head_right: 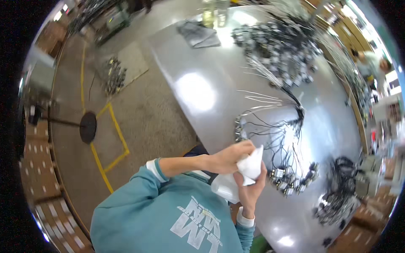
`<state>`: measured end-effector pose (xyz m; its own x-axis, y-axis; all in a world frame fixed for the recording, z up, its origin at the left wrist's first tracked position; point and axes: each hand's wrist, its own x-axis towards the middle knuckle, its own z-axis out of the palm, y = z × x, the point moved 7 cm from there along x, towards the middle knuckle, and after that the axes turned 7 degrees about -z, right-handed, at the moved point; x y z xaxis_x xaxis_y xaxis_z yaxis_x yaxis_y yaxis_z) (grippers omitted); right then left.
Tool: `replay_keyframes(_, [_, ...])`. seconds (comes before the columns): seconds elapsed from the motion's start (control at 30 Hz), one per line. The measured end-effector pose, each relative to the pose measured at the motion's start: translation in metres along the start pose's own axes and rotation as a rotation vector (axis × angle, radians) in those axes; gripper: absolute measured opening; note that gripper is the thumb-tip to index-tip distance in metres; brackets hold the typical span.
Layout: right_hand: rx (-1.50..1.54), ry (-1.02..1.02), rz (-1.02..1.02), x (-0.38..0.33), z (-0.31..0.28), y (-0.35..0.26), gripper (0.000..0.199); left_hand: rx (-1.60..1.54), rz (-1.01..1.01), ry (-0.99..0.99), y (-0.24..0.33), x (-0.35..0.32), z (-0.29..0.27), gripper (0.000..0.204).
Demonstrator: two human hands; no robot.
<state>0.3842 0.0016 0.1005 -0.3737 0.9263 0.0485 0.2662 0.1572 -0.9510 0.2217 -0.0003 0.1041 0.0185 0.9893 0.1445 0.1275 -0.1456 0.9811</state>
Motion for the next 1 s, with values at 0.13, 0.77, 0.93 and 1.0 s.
replay_keyframes(0.13, [0.006,0.075,-0.084,0.001,-0.006,0.000,0.058,0.080,-0.058,-0.051,0.010,0.000,-0.005,0.054])
replay_keyframes(0.77, [-0.091,0.256,-0.740,0.040,-0.043,-0.066,0.054,-0.928,-0.662,-0.492,0.012,0.020,-0.012,0.103])
replay_keyframes(0.93, [-0.012,-0.061,-0.673,0.039,-0.047,-0.065,0.064,-0.764,-0.675,-0.401,0.000,0.035,-0.022,0.106])
replay_keyframes(1.0, [0.018,-0.070,-0.683,0.034,-0.054,-0.068,0.063,-0.725,-0.691,-0.391,-0.003,0.039,-0.024,0.104])
